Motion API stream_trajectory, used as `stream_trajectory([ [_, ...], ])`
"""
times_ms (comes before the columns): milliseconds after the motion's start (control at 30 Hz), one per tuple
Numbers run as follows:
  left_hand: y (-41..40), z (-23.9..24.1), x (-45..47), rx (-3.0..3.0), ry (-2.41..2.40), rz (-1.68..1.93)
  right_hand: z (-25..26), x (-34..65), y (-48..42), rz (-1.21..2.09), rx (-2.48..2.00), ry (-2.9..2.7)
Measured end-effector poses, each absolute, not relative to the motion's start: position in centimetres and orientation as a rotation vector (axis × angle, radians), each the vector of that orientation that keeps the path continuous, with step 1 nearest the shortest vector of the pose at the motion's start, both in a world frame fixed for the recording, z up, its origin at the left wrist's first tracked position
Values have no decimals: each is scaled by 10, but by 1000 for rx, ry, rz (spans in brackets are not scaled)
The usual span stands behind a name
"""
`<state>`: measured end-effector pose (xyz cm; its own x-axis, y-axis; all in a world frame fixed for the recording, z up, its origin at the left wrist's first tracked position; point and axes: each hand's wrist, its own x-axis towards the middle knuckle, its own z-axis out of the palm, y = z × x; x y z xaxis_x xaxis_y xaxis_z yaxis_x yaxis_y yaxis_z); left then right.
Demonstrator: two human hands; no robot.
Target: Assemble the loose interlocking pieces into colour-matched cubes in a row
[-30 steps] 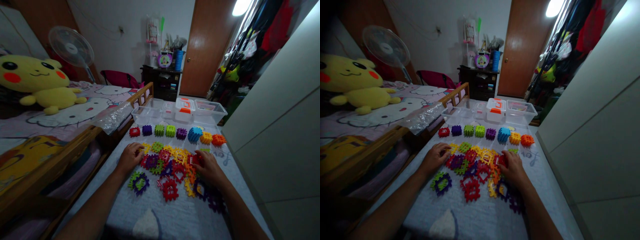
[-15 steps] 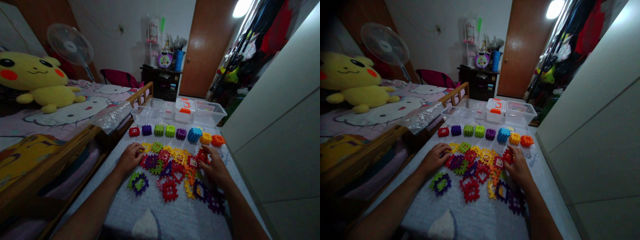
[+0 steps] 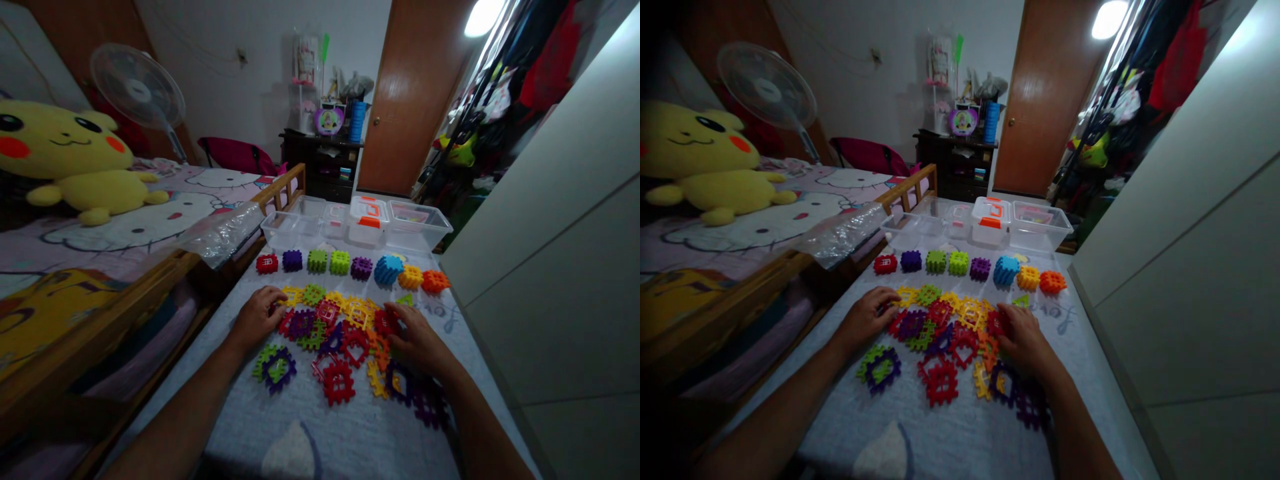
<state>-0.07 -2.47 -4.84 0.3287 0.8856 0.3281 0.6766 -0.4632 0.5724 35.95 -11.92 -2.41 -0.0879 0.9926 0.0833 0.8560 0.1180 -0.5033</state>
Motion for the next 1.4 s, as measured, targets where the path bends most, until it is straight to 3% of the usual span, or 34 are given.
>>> stream_trajectory([
  [833, -26, -48, 0, 2299, 1430, 933, -25, 361, -119, 207, -1803, -2000],
  [1167, -26, -51, 0, 2321, 1418, 943, -25, 358, -117, 265, -1862, -2026],
  [1400, -52, -18, 31, 2436, 1217, 937, -24, 340, -122, 333, -1640, -1950],
])
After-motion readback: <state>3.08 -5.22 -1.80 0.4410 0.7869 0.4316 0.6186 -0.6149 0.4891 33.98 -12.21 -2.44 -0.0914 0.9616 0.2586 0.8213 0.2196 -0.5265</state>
